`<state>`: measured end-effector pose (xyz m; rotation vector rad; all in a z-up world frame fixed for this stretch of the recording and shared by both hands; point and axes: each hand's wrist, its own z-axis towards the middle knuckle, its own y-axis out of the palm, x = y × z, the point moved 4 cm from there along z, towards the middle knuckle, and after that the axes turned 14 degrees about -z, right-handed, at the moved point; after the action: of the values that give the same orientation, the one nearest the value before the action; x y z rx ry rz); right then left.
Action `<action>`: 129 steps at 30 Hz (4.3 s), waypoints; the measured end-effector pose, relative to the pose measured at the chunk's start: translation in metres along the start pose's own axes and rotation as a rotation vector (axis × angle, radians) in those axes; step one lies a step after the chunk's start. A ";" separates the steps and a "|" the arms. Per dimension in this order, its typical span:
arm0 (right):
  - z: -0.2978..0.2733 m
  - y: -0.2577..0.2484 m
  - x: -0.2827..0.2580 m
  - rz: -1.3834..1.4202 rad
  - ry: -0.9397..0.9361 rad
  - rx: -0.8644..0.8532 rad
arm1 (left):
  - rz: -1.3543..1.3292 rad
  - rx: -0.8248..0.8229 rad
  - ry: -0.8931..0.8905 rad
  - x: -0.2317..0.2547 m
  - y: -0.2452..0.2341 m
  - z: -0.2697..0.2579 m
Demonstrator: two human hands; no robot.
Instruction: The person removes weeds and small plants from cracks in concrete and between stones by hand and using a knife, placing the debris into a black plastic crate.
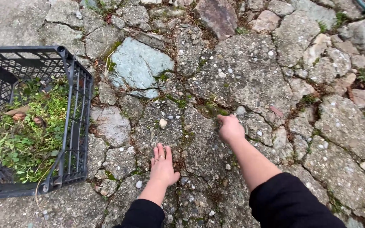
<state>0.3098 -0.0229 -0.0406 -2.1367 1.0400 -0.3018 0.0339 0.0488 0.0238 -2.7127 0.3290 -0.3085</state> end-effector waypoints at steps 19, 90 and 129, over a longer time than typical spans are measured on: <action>-0.019 -0.027 0.001 -0.025 0.132 -0.077 | -0.054 -0.116 -0.087 0.028 -0.032 -0.035; 0.078 -0.008 -0.026 0.187 0.060 0.052 | -0.243 -0.160 -0.035 0.019 -0.034 -0.037; 0.075 -0.008 0.007 0.886 0.176 -0.248 | -0.241 -0.135 -0.020 0.014 -0.028 -0.032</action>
<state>0.3555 0.0134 -0.0883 -1.6463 2.0790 0.0784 0.0439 0.0590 0.0661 -2.8906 0.0153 -0.3359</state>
